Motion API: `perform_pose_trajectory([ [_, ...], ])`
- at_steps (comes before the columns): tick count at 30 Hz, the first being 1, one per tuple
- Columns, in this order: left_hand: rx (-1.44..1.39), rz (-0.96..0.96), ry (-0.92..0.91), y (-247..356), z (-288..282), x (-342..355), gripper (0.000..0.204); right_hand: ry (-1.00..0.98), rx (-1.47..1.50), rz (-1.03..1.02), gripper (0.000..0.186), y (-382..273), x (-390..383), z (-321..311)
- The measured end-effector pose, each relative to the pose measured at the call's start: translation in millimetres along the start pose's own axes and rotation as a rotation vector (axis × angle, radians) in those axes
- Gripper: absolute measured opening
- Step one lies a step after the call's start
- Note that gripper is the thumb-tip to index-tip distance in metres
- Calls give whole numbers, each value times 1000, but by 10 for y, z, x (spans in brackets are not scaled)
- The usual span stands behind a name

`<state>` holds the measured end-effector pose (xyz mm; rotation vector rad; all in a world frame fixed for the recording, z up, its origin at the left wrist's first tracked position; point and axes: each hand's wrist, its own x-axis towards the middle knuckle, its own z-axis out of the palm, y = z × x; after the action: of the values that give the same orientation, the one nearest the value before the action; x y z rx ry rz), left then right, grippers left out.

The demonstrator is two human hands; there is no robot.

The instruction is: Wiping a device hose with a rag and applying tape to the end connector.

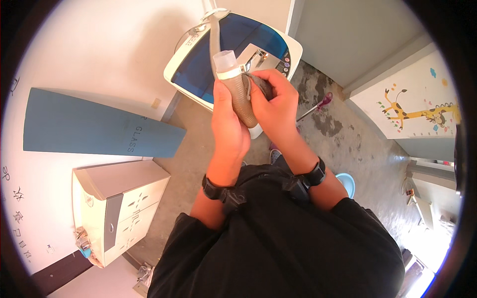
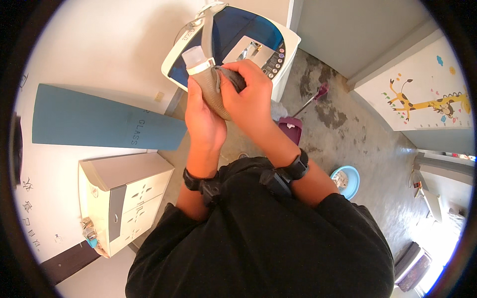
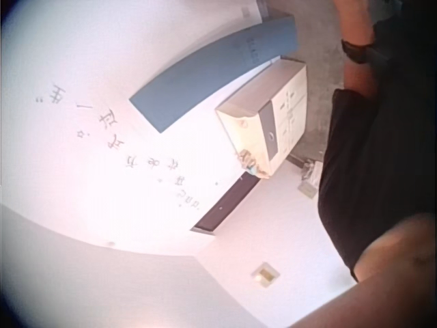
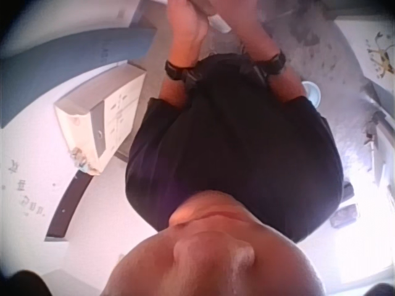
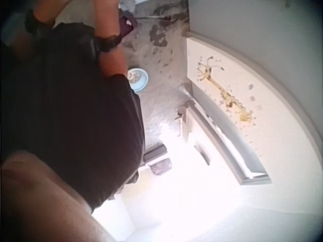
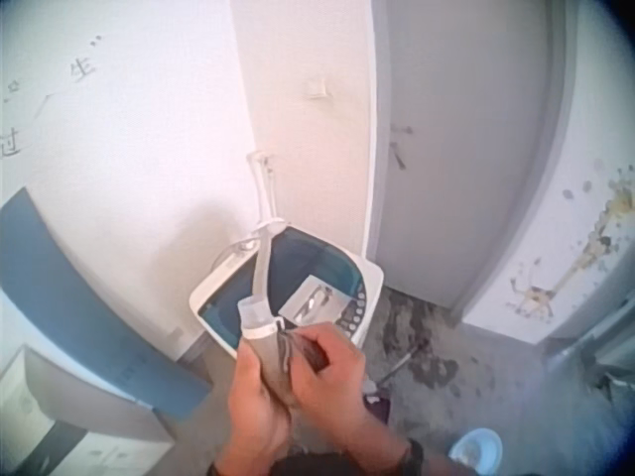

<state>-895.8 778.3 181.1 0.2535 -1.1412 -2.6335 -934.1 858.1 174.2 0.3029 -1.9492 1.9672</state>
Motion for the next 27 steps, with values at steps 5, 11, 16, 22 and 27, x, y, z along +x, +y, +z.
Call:
perform_pose_trajectory([
  [5, -24, 7, -28, 22, -98, 49, 45, -70, -112, -458, 16, -25, -10, -48],
  [11, -78, -71, 1, 49, -119, 25, 44, -238, -119, -550, 16, -94, -89, -56],
  [16, -38, -33, -48, 95, -134, 10, 44, -102, -60, -312, 17, -127, -155, 48],
  [22, -96, -83, -7, 80, -202, 4, 44, -116, -118, -456, 16, -42, -191, 68],
  [27, -11, -6, 2, 87, -171, -24, 45, -53, 144, 193, 13, 9, -221, 150],
])
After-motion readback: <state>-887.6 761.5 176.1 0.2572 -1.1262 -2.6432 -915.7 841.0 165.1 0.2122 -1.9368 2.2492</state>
